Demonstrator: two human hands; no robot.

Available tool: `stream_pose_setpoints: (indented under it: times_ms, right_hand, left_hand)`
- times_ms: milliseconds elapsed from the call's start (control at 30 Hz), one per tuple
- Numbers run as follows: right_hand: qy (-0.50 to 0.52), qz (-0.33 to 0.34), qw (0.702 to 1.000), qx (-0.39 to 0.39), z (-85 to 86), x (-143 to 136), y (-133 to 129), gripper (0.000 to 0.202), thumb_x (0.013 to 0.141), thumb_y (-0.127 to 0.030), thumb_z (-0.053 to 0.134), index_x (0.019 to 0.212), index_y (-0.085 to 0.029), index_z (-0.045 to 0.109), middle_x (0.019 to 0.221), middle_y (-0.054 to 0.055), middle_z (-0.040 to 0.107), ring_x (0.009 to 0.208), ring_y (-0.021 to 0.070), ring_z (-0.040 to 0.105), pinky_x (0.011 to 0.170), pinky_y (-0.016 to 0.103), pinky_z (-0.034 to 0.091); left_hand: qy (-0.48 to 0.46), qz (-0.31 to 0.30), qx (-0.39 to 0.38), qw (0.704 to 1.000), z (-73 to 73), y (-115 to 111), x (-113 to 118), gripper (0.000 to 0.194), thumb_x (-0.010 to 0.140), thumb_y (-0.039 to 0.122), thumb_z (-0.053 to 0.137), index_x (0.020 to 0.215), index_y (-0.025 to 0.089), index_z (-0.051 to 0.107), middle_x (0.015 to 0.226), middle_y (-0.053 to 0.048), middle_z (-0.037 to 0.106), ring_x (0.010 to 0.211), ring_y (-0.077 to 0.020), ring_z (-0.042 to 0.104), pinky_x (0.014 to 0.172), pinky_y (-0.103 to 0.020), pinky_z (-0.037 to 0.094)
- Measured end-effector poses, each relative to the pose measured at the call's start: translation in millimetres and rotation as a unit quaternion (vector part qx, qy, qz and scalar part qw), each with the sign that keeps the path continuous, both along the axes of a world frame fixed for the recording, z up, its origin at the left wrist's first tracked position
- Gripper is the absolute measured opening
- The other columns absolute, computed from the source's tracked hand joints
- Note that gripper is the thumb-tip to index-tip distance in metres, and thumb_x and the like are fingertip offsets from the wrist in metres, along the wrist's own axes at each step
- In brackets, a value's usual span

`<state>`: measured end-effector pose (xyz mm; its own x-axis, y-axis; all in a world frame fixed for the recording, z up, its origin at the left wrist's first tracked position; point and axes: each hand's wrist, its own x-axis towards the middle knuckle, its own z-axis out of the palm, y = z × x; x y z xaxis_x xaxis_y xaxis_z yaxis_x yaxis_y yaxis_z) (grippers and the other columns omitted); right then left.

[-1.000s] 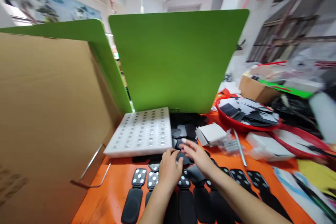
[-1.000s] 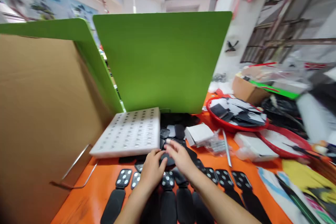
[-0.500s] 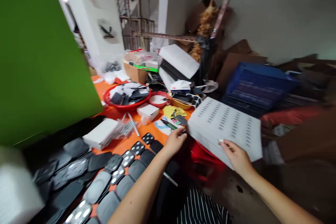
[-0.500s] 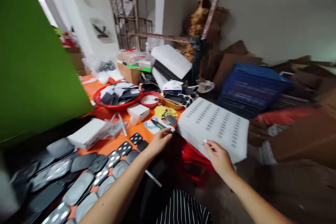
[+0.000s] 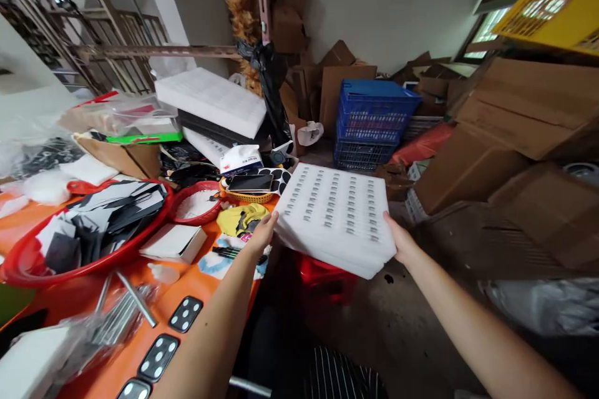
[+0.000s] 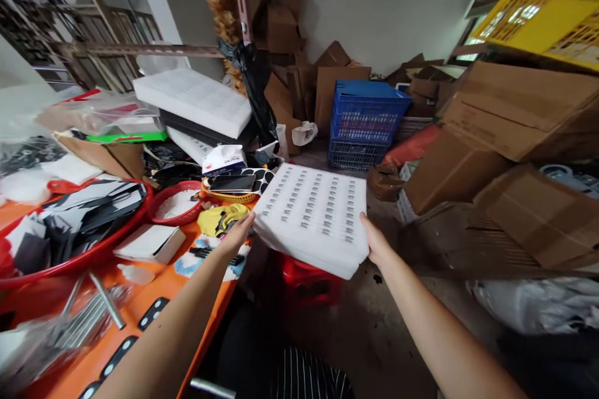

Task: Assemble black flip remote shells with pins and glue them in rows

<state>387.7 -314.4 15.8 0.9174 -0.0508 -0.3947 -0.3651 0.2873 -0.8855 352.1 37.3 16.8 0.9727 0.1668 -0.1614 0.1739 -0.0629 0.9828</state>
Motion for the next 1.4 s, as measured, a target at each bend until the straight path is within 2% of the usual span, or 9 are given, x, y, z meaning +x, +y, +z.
stream_pose_setpoints:
  times_ms: [100,300,367,500,633,800,900,1067,1400]
  right_hand:
    - [0.017,0.013,0.998,0.054,-2.3,8.8,-0.2,0.050,0.085,-0.058,0.040,0.097,-0.017,0.066,0.096,0.012,0.071,0.093,0.0277,0.066,0.083,0.043,0.051]
    - [-0.023,0.026,0.997,0.063,-2.9,17.6,3.6,0.064,0.085,-0.067,0.026,0.104,-0.019,0.064,0.092,0.010,0.072,0.095,0.0263,0.065,0.084,0.041,0.051]
    - [-0.023,0.032,0.996,0.085,3.7,20.7,1.8,0.059,0.086,-0.063,0.030,0.107,-0.019,0.063,0.090,0.009,0.072,0.091,0.0258,0.066,0.082,0.041,0.052]
    - [-0.021,0.007,0.996,0.083,29.3,30.6,-11.7,0.037,0.085,-0.038,0.045,0.108,-0.016,0.062,0.081,0.008,0.073,0.080,0.0263,0.069,0.078,0.042,0.054]
    - [-0.051,-0.002,0.996,0.079,44.5,32.1,-19.3,0.038,0.080,-0.030,0.047,0.112,-0.014,0.062,0.080,0.008,0.073,0.077,0.0277,0.069,0.077,0.044,0.055]
    - [0.011,-0.025,0.996,0.081,20.3,10.1,2.6,0.036,0.085,-0.034,0.044,0.109,-0.014,0.063,0.078,0.009,0.073,0.077,0.0264,0.069,0.077,0.041,0.055]
    - [0.023,-0.038,0.993,0.110,3.9,2.0,11.8,0.044,0.090,-0.045,0.037,0.110,-0.015,0.062,0.084,0.010,0.073,0.082,0.0253,0.069,0.080,0.040,0.054]
    - [0.015,-0.017,0.989,0.148,-7.8,8.8,4.7,0.062,0.091,-0.059,0.021,0.115,-0.017,0.060,0.095,0.011,0.072,0.093,0.0257,0.066,0.086,0.044,0.050]
    - [-0.093,0.083,0.968,0.218,-9.6,24.2,5.9,0.076,0.084,-0.071,0.020,0.120,-0.015,0.057,0.118,0.016,0.062,0.111,0.0311,0.056,0.095,0.055,0.039]
  left_hand:
    - [0.024,-0.018,-0.041,0.999,-6.7,2.5,11.3,0.053,0.084,0.057,0.044,0.115,0.017,0.061,0.127,-0.009,0.058,0.122,-0.0260,0.048,0.099,-0.035,0.040]
    - [0.042,-0.034,-0.106,0.993,-10.9,-0.2,20.8,0.056,0.078,0.055,0.055,0.117,0.016,0.060,0.123,-0.012,0.060,0.117,-0.0258,0.053,0.098,-0.034,0.041]
    - [0.030,-0.027,-0.122,0.992,-4.3,-3.6,22.4,0.054,0.077,0.052,0.058,0.117,0.015,0.059,0.121,-0.012,0.062,0.115,-0.0257,0.054,0.097,-0.033,0.041]
    - [-0.006,0.004,-0.149,0.989,19.1,-9.3,31.7,0.047,0.077,0.046,0.058,0.113,0.015,0.061,0.117,-0.010,0.065,0.111,-0.0253,0.057,0.094,-0.031,0.043]
    - [-0.012,0.029,-0.163,0.986,29.0,-8.1,39.0,0.041,0.072,0.039,0.063,0.103,0.013,0.065,0.106,-0.010,0.069,0.106,-0.0265,0.059,0.089,-0.031,0.046]
    - [0.012,0.030,-0.183,0.983,4.7,-4.8,34.9,0.035,0.073,0.034,0.064,0.101,0.013,0.066,0.111,-0.011,0.067,0.110,-0.0262,0.057,0.093,-0.032,0.043]
    - [0.025,0.015,-0.202,0.979,-3.9,-2.5,33.8,0.039,0.076,0.040,0.063,0.107,0.017,0.064,0.121,-0.009,0.063,0.118,-0.0244,0.052,0.098,-0.030,0.038]
    - [0.089,-0.022,-0.235,0.968,2.4,3.8,38.5,0.054,0.085,0.056,0.044,0.112,0.014,0.063,0.117,-0.012,0.065,0.117,-0.0266,0.053,0.099,-0.036,0.039]
    - [0.165,-0.109,-0.241,0.950,16.8,3.9,69.5,0.049,0.091,0.041,0.042,0.127,0.009,0.051,0.103,-0.013,0.070,0.094,-0.0258,0.067,0.087,-0.036,0.051]
